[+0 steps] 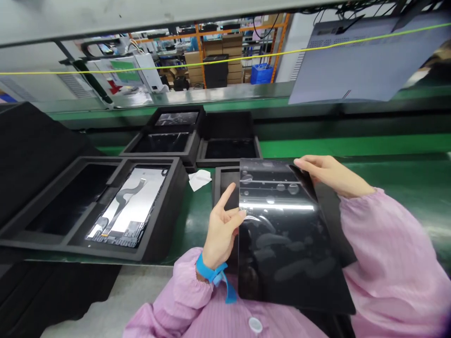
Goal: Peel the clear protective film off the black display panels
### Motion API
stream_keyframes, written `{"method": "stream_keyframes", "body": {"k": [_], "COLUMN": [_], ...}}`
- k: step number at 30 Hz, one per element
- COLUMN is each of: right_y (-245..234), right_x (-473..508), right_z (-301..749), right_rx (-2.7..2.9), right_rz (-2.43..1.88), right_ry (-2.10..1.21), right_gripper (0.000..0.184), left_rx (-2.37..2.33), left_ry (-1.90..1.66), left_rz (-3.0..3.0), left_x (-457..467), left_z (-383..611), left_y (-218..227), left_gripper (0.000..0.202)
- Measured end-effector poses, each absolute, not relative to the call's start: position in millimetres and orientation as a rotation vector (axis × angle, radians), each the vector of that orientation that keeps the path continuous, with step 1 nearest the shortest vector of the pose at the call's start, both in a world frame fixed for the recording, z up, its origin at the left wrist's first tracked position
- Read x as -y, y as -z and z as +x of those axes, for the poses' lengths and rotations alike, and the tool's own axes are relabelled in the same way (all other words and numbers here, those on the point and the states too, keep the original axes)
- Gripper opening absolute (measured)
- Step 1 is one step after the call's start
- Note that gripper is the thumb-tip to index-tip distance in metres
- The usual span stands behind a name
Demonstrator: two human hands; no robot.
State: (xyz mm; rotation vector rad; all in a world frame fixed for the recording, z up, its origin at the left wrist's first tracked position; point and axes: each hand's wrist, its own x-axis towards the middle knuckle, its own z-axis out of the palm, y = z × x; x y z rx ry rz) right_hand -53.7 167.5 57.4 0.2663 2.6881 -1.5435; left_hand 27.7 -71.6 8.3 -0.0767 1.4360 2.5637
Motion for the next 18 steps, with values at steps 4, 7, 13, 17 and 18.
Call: {"method": "stream_keyframes", "body": {"k": [4,7,13,17,18], "right_y": [-54,-53,-54,-64,-64], "right_x": [-159,-152,-144,-147,-150], "right_z": [-46,-42,-18,11,18], "right_rx": [-2.676,-2.839,-3.988,-3.323,-3.165], "right_rz": [0.302,0.375,-0.172,-0.602,-0.654], "right_ry": [1.878,1.970,1.195,1.815,1.875], "right_gripper": [0.031,0.031,0.016,0.009,0.017], "left_rx": [-1.257,-1.210,-1.181,-1.156,-1.149], "left_ry": [-2.532,-2.569,-2.605,-2.620,-2.616], "left_rz": [0.005,0.029,0.089,0.067,0.061], "left_x": [67,66,68,71,72], "left_z": [32,37,46,48,49], "left_y": [-7,-9,-17,-22,-24], "left_gripper": [0.081,0.088,0.078,0.077,0.078]}}
